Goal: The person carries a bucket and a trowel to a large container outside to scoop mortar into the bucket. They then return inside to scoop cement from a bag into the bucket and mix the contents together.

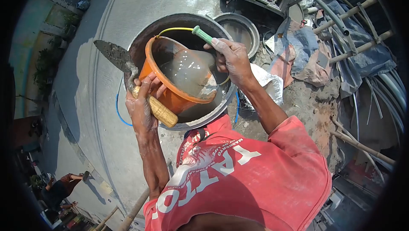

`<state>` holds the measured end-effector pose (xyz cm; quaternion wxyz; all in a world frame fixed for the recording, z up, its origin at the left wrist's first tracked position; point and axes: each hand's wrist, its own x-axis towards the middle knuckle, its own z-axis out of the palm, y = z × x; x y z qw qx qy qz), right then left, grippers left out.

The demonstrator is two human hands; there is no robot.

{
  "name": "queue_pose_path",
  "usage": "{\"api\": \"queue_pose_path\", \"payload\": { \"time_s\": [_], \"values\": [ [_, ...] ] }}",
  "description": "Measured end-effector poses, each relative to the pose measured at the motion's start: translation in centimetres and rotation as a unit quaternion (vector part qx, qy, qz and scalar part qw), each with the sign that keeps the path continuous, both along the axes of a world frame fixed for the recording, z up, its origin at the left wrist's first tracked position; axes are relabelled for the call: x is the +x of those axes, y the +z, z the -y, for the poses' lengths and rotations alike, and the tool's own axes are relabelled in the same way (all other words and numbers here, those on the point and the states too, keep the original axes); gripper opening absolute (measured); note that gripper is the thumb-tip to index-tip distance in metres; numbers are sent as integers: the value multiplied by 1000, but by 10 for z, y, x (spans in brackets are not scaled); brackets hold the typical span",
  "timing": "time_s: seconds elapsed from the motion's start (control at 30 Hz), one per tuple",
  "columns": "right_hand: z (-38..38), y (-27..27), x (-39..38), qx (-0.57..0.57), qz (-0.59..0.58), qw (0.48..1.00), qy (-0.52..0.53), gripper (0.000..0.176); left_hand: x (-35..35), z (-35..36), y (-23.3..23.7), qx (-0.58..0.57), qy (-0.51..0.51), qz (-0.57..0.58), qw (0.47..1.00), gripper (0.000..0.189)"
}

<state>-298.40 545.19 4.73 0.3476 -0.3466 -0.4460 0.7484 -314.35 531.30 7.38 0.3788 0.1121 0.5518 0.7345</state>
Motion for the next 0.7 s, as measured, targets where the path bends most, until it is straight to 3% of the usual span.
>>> {"api": "queue_pose_path", "payload": {
  "time_s": [0.33, 0.7],
  "values": [
    [-12, 61, -23, 71, 81, 985, 133, 29, -11, 42, -14, -49, 88, 10, 995, 12],
    [-23, 105, -38, 84, 35, 966, 240, 30, -2, 60, -26, -8, 103, 32, 994, 10]
  ]
}}
